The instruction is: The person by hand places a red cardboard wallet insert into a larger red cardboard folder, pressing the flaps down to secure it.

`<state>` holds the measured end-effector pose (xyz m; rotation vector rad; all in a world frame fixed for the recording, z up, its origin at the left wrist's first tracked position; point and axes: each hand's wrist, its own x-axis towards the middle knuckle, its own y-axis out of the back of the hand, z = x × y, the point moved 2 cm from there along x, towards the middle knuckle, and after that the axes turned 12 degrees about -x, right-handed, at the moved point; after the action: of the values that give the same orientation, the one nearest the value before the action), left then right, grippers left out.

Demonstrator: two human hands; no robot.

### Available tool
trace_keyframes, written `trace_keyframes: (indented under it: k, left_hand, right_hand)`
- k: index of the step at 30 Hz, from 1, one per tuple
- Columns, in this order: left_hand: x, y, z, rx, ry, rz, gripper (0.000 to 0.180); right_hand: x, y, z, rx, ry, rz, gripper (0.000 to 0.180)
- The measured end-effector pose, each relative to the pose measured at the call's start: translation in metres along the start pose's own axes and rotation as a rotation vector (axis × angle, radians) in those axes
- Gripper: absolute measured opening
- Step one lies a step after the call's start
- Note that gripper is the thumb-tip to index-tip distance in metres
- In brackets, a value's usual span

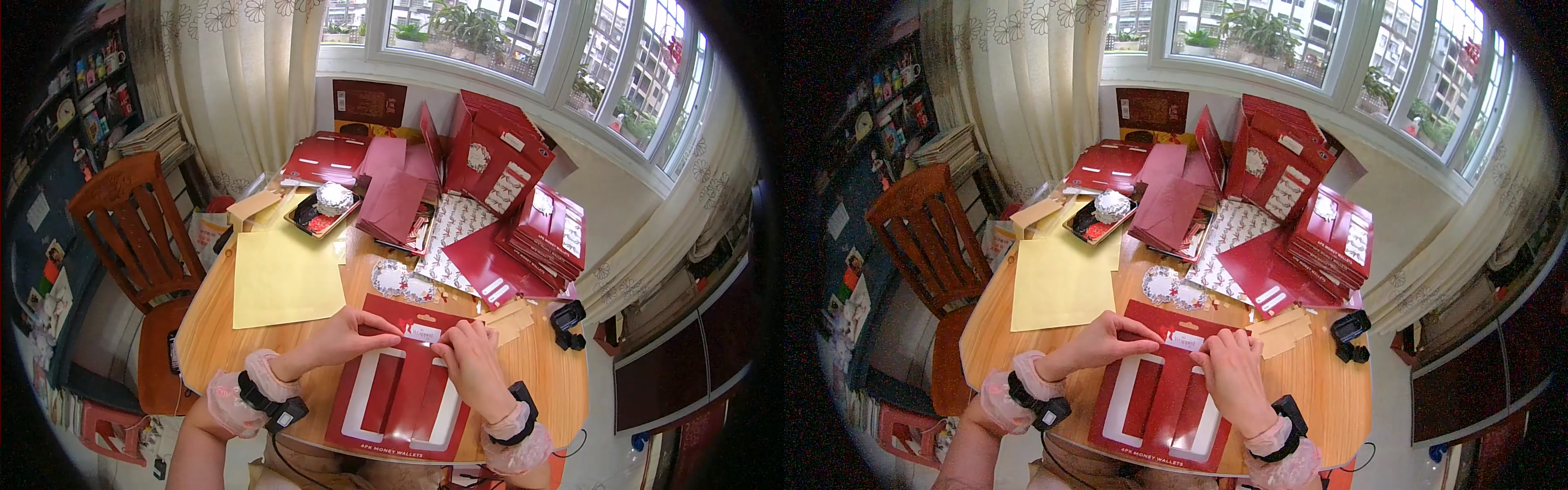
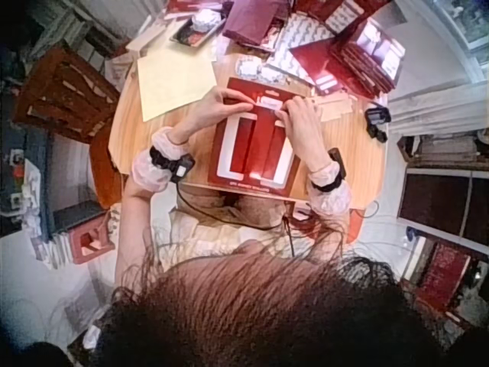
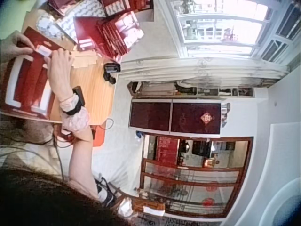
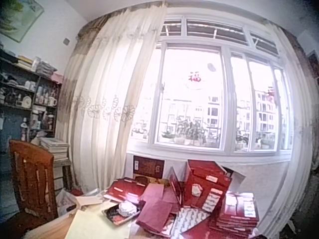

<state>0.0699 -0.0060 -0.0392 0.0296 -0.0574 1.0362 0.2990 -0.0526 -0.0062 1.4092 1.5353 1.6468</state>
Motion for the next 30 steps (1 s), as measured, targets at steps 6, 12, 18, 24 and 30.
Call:
trace_keyframes:
  k: [6,12,18,24,30]
  left_hand:
    - [-0.002,0.001,0.006,-0.002,0.057,-0.006,0.023]
    - [-0.003,0.003,0.01,0.024,0.008,-0.021,0.023]
    - [-0.001,0.006,0.008,0.001,0.013,-0.009,0.019]
    - [0.001,0.01,0.007,-0.051,-0.024,0.074,0.016]
    - [0.001,0.021,0.006,-0.123,-0.036,0.156,0.013]
  right_hand:
    - [-0.003,0.009,0.008,0.01,0.035,-0.035,0.015]
    - [-0.005,0.02,0.012,-0.024,0.054,-0.043,0.014]
    - [-0.005,0.029,0.02,0.032,0.03,-0.075,0.015]
    - [-0.004,0.023,0.028,0.15,-0.002,-0.121,0.012]
    - [-0.001,0.021,0.046,0.344,-0.081,0.048,0.008]
